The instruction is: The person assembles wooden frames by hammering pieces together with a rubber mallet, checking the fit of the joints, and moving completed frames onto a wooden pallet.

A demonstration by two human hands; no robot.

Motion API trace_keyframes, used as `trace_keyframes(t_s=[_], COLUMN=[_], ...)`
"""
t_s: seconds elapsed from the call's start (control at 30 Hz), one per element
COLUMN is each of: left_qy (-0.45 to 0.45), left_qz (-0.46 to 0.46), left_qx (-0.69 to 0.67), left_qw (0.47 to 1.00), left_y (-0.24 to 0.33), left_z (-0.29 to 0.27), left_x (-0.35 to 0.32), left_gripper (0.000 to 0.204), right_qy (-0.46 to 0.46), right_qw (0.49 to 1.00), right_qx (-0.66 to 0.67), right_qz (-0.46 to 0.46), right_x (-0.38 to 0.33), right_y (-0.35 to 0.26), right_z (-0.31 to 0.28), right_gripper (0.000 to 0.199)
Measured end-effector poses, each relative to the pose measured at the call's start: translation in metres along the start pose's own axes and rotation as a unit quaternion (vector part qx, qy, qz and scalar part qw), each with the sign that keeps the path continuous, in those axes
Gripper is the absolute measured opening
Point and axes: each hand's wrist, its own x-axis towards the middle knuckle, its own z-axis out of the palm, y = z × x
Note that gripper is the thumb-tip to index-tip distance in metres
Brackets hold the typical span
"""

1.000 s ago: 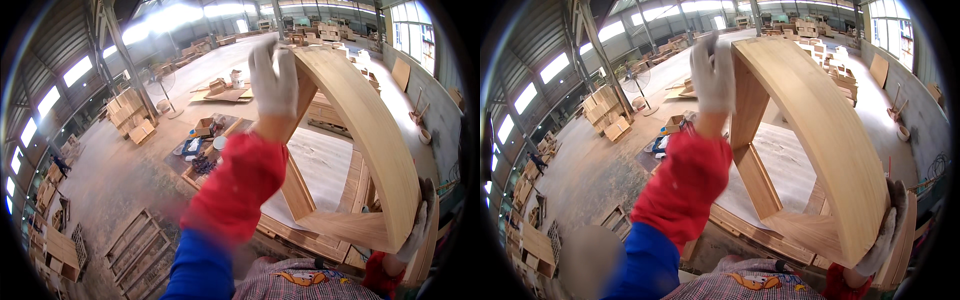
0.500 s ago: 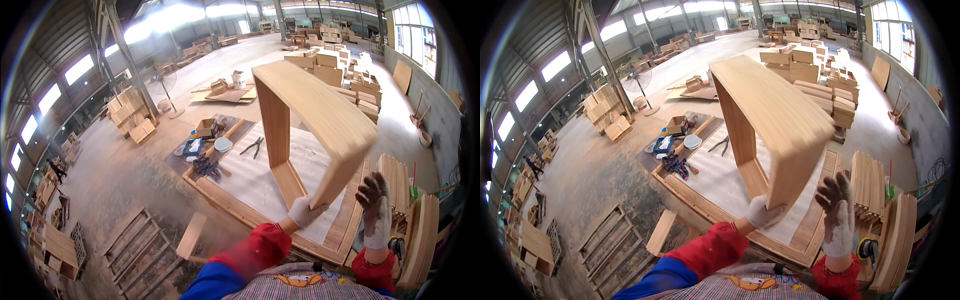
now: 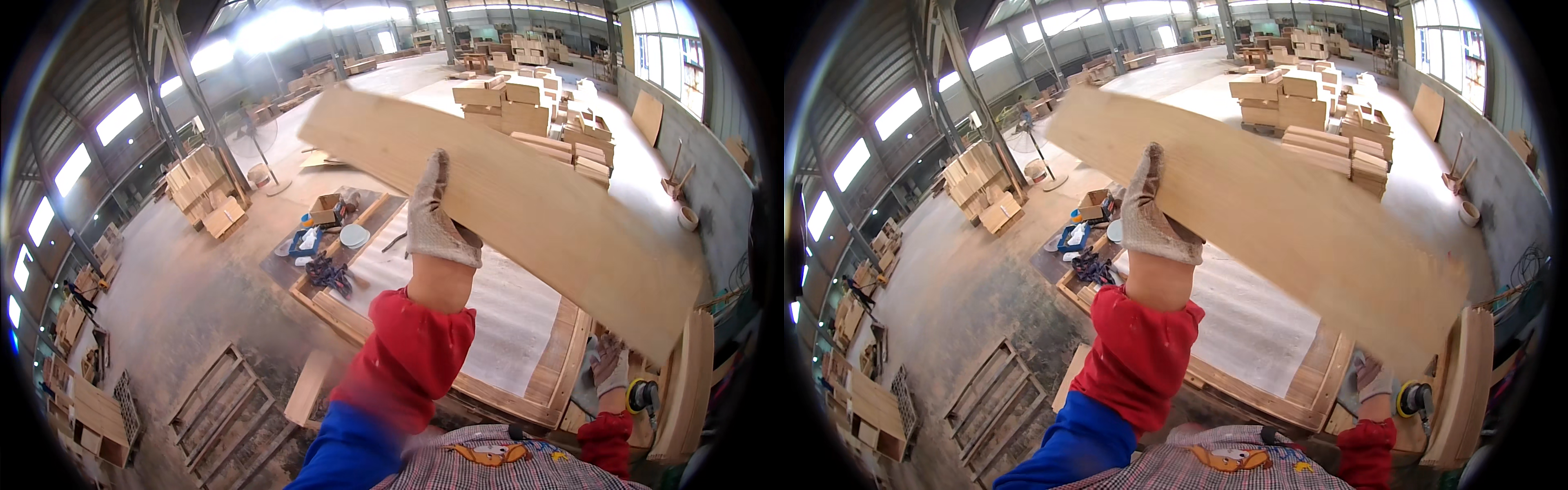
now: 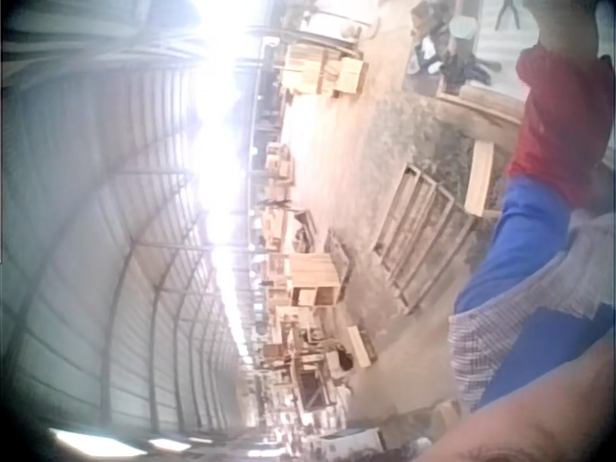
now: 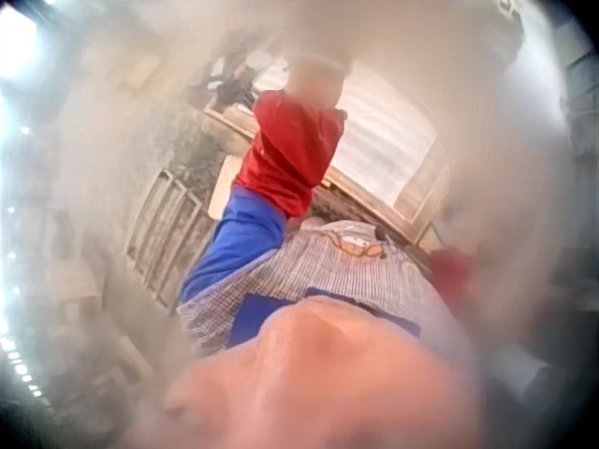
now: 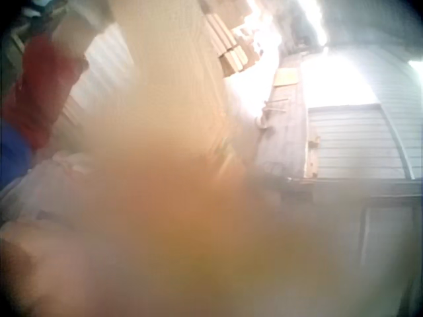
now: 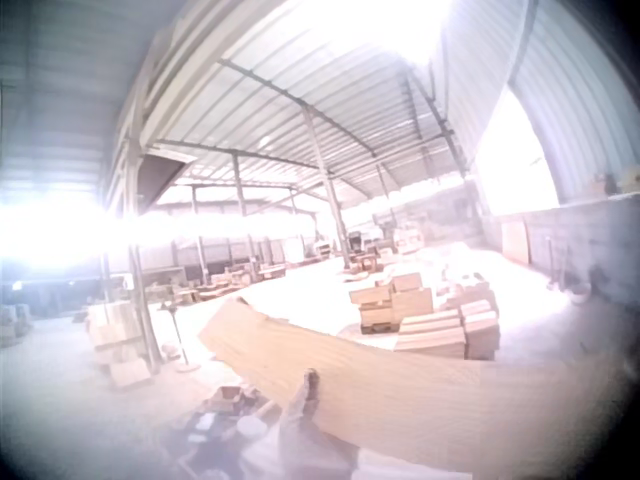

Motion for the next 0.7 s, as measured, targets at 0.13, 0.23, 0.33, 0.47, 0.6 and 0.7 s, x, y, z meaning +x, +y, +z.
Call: trace_keyframes(t_s=[0.13, 0.23, 0.33, 0.47, 0.6, 0.7], left_qy=[0.114, 0.166, 0.215, 0.189, 0.191, 0.208], left_qz=[-0.029, -0.076, -0.059, -0.096, -0.130, -0.149], left_qx=[-0.008, -0.032, -0.062, -0.174, -0.198, -0.201], left_qw=[0.993, 0.983, 0.973, 0.962, 0.952, 0.946], left_y=[-0.007, -0.011, -0.008, -0.011, -0.010, -0.006], left_z=[-0.019, -0.065, -0.080, -0.137, -0.191, -0.223], left_x=[-0.004, 0.005, 0.004, 0.012, 0.005, 0.010], left_gripper=[0.023, 0.025, 0.029, 0.026, 0.036, 0.054], right_qy=[0.005, 0.002, -0.004, -0.117, -0.101, -0.089], right_qw=[0.996, 0.983, 0.952, 0.916, 0.814, 0.762], right_qx=[0.041, -0.037, -0.148, -0.100, -0.277, -0.351], right_qz=[-0.076, -0.179, -0.269, -0.369, -0.501, -0.537], right_x=[0.003, -0.005, -0.018, -0.049, -0.080, -0.093], right_y=[-0.019, -0.057, -0.096, -0.148, -0.155, -0.151], right_z=[0.018, 0.029, 0.029, 0.054, 0.151, 0.181], right_gripper=[0.062, 0.063, 0.063, 0.055, 0.054, 0.057])
